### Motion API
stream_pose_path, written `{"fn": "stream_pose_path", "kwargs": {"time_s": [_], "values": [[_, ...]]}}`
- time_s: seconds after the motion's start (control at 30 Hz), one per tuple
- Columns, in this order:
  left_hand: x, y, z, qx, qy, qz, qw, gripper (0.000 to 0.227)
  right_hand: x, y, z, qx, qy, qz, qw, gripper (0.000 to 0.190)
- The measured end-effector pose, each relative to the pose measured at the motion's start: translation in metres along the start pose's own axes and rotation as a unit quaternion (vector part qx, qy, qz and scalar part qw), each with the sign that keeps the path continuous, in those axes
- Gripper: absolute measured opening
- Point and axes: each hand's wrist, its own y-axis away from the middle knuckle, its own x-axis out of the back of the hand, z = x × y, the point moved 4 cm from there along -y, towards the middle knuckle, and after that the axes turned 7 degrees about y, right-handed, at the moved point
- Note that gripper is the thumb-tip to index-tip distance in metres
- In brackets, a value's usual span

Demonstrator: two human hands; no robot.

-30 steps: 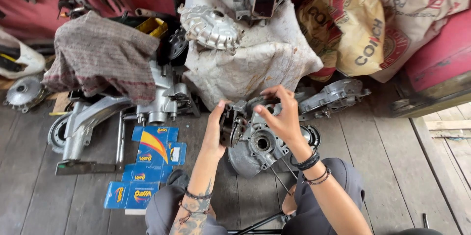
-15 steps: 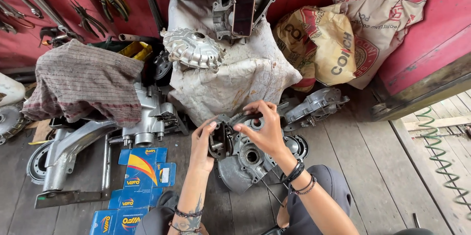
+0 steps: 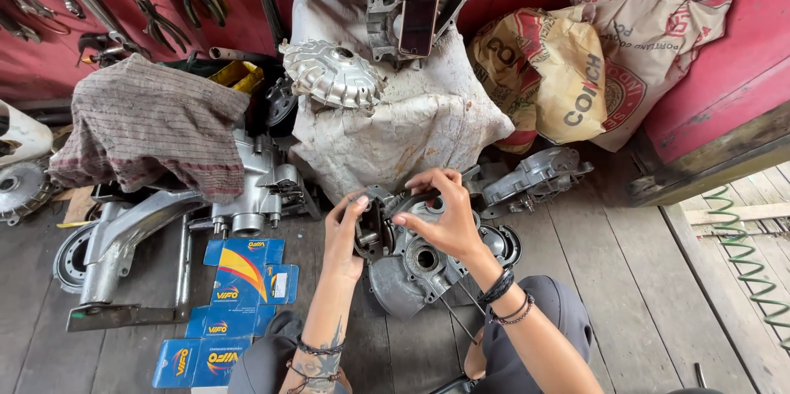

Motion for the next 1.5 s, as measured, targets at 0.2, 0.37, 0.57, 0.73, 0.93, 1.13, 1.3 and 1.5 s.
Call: {"fn": "stream_pose_path", "kwargs": {"time_s": [0.2, 0.37, 0.57, 0.73, 0.93, 1.13, 1.3, 1.5], "values": [[-0.006, 0.006, 0.004, 0.005, 0.005, 0.005, 1.0, 0.031, 0.006, -0.008, 0.006, 0.014, 0.017, 0.002, 1.0, 0.053], [-0.002, 0.001, 0.001, 0.006, 0.008, 0.01, 1.0, 0.033, 0.001, -0.002, 0.005, -0.009, 0.014, -0.001, 1.0, 0.05], [-0.002, 0.001, 0.005, 0.009, 0.009, 0.013, 1.0, 0.033, 0.008, -0.01, 0.013, -0.029, 0.002, 0.016, 0.999, 0.047], [0.0, -0.003, -0.001, 0.022, 0.026, 0.01, 0.999, 0.037, 0.0, -0.005, 0.011, -0.02, -0.026, -0.013, 0.999, 0.051], [-0.002, 0.0, 0.005, 0.022, 0.026, 0.017, 0.999, 0.04, 0.008, -0.01, 0.012, -0.027, 0.024, 0.019, 0.999, 0.043], [-0.005, -0.001, -0.002, 0.026, 0.009, 0.002, 1.0, 0.039, -0.003, -0.004, 0.002, -0.037, 0.071, -0.034, 0.996, 0.057], [-0.002, -0.007, -0.005, 0.055, 0.018, 0.045, 0.997, 0.054, 0.0, -0.005, 0.0, -0.027, 0.028, -0.028, 0.999, 0.052], [0.001, -0.006, -0.009, 0.081, 0.065, 0.136, 0.985, 0.083, -0.003, -0.004, 0.011, -0.046, 0.04, -0.046, 0.997, 0.026]]}}
